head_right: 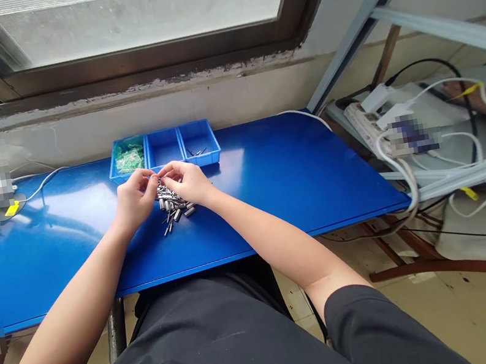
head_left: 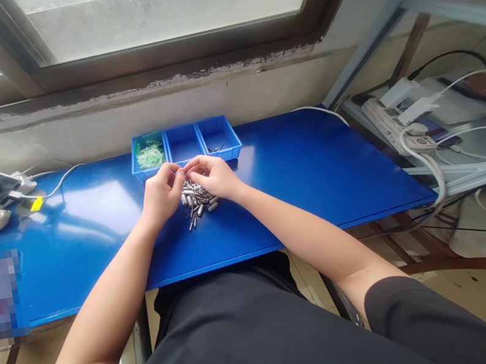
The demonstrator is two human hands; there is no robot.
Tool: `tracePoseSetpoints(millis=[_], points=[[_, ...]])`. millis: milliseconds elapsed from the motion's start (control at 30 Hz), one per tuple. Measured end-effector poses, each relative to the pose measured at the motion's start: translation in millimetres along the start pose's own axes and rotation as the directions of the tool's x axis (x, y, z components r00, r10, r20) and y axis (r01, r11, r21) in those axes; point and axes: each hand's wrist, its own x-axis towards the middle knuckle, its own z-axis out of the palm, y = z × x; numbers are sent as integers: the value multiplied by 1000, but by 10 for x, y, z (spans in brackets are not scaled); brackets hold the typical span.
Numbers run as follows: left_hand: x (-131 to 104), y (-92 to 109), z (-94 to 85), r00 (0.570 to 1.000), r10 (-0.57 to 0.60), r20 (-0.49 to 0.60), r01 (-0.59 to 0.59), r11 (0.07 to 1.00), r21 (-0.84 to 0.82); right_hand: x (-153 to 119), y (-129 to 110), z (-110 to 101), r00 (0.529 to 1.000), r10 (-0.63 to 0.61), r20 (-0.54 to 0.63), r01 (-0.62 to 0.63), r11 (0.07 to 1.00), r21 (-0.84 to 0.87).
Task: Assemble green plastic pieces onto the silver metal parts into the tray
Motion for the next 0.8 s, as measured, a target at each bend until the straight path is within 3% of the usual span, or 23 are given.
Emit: tracePoseSetpoints(millis=[800], points=[[0, -13, 11, 999, -8, 41, 8, 1000, 11, 14, 21, 7, 999, -5, -39, 3, 999, -43]])
